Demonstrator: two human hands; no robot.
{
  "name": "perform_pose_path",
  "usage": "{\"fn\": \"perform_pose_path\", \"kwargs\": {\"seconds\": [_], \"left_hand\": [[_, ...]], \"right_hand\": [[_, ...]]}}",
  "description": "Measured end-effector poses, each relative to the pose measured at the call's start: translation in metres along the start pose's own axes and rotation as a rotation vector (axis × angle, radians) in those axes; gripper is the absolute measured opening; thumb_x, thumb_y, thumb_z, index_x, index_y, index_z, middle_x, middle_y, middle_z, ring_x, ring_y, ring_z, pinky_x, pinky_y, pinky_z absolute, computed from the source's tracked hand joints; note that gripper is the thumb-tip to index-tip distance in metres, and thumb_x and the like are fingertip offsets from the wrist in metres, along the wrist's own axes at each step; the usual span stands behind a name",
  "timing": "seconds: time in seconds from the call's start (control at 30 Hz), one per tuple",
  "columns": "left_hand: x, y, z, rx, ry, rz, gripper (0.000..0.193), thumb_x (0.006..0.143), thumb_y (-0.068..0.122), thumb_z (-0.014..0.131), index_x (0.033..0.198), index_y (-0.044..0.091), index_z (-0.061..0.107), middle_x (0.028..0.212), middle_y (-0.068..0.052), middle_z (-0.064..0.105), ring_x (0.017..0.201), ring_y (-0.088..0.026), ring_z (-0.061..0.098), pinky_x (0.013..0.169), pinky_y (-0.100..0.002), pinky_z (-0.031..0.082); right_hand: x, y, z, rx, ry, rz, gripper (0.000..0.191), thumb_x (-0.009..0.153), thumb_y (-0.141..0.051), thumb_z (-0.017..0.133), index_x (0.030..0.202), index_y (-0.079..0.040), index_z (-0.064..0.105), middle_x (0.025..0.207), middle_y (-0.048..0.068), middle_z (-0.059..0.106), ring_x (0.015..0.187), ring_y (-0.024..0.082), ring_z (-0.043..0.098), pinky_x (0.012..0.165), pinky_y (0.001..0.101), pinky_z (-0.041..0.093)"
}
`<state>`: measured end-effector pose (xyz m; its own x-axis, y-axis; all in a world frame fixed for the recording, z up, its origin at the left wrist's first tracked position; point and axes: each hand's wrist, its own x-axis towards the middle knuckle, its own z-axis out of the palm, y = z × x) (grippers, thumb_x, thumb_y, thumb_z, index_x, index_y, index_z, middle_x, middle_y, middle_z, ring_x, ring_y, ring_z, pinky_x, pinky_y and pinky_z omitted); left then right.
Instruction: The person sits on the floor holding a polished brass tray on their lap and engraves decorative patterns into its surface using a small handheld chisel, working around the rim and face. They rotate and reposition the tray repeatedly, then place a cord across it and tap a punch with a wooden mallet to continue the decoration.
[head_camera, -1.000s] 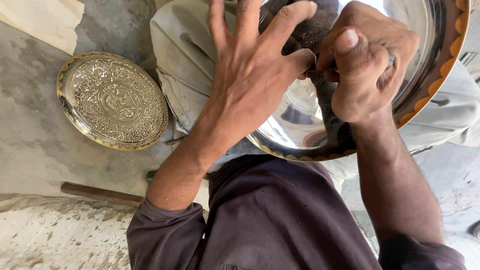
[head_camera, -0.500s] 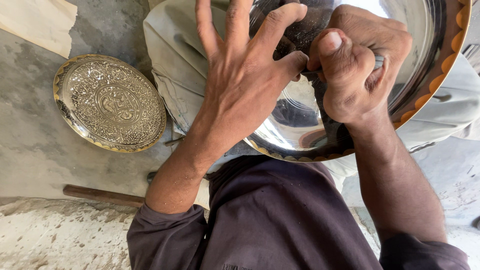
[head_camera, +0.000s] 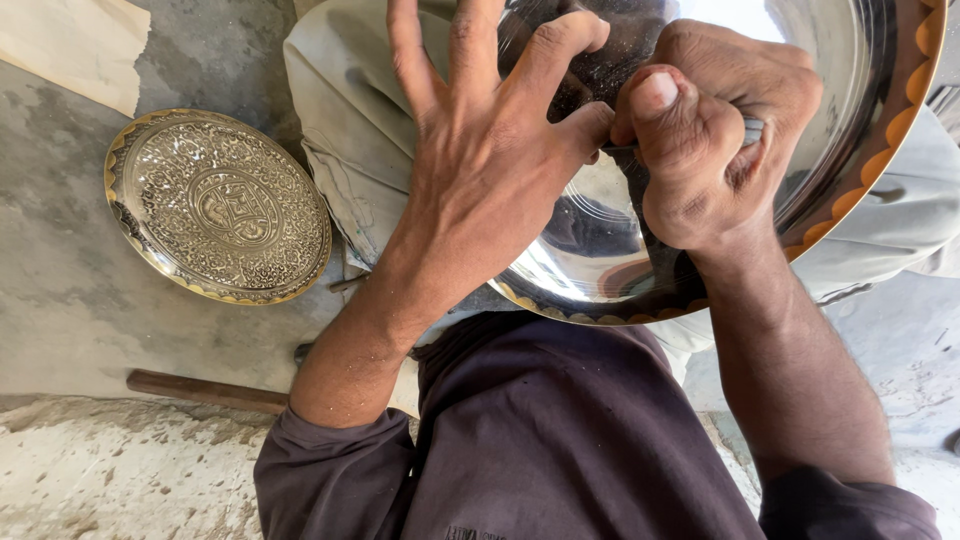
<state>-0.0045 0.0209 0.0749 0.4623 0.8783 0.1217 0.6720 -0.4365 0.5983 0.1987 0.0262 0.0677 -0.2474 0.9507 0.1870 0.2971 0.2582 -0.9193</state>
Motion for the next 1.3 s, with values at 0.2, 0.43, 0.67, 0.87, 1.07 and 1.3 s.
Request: {"fn": "perform_pose_path", "kwargs": {"seconds": [0.2,0.43,0.67,0.87,1.07,1.3], "left_hand": [[0.000,0.001,-0.001,-0.012,-0.007,-0.010,0.011,0.102,0.021,0.078,0.091,0.019,0.078,0.145,0.009,0.051,0.149,-0.028,0.028,0.125,-0.069,0.008],[0.001,0.002,-0.003,-0.014,-0.022,-0.016,0.012,0.102,0.020,0.076,0.091,0.016,0.077,0.144,0.008,0.052,0.148,-0.028,0.030,0.124,-0.070,0.008],[-0.001,0.001,0.000,-0.017,-0.014,-0.024,0.016,0.106,0.022,0.075,0.092,0.014,0.077,0.142,0.007,0.052,0.145,-0.028,0.029,0.122,-0.069,0.008],[0.000,0.000,0.001,-0.085,0.111,-0.047,0.013,0.104,0.012,0.072,0.117,0.013,0.073,0.150,-0.002,0.046,0.143,-0.028,0.036,0.123,-0.051,0.030],[-0.040,0.004,-0.027,-0.201,0.314,-0.252,0.027,0.111,0.014,0.072,0.137,0.011,0.065,0.154,-0.010,0.044,0.143,-0.029,0.048,0.118,-0.038,0.049],[-0.090,0.020,-0.009,-0.287,0.330,-0.420,0.035,0.117,0.018,0.061,0.146,0.005,0.048,0.146,-0.013,0.054,0.133,-0.025,0.059,0.110,-0.036,0.054]], "right_hand": [[-0.001,-0.001,0.001,-0.008,0.000,0.007,0.061,0.121,-0.031,0.055,0.069,0.000,0.062,0.062,0.007,0.055,0.051,0.013,0.047,0.051,0.0289,0.033],[-0.002,0.001,0.003,-0.004,0.005,-0.007,0.059,0.120,-0.029,0.055,0.069,0.000,0.061,0.062,0.007,0.055,0.050,0.013,0.047,0.050,0.0288,0.032],[-0.006,0.004,0.004,-0.009,0.023,-0.018,0.062,0.123,-0.032,0.057,0.070,0.000,0.062,0.063,0.007,0.056,0.052,0.013,0.049,0.051,0.0283,0.034],[-0.024,0.020,0.014,-0.235,0.380,-0.014,0.061,0.113,-0.047,0.045,0.070,-0.005,0.058,0.061,0.004,0.051,0.048,0.011,0.050,0.048,0.0254,0.036],[-0.047,-0.021,-0.010,-0.305,0.303,-0.002,0.041,0.122,-0.029,0.061,0.091,-0.003,0.060,0.082,0.009,0.065,0.063,0.014,0.064,0.055,0.0246,0.051],[-0.033,-0.104,-0.044,-0.770,-0.159,0.109,0.017,0.118,-0.016,0.067,0.127,-0.002,0.068,0.096,0.012,0.076,0.073,0.014,0.070,0.054,0.0228,0.050]]}}
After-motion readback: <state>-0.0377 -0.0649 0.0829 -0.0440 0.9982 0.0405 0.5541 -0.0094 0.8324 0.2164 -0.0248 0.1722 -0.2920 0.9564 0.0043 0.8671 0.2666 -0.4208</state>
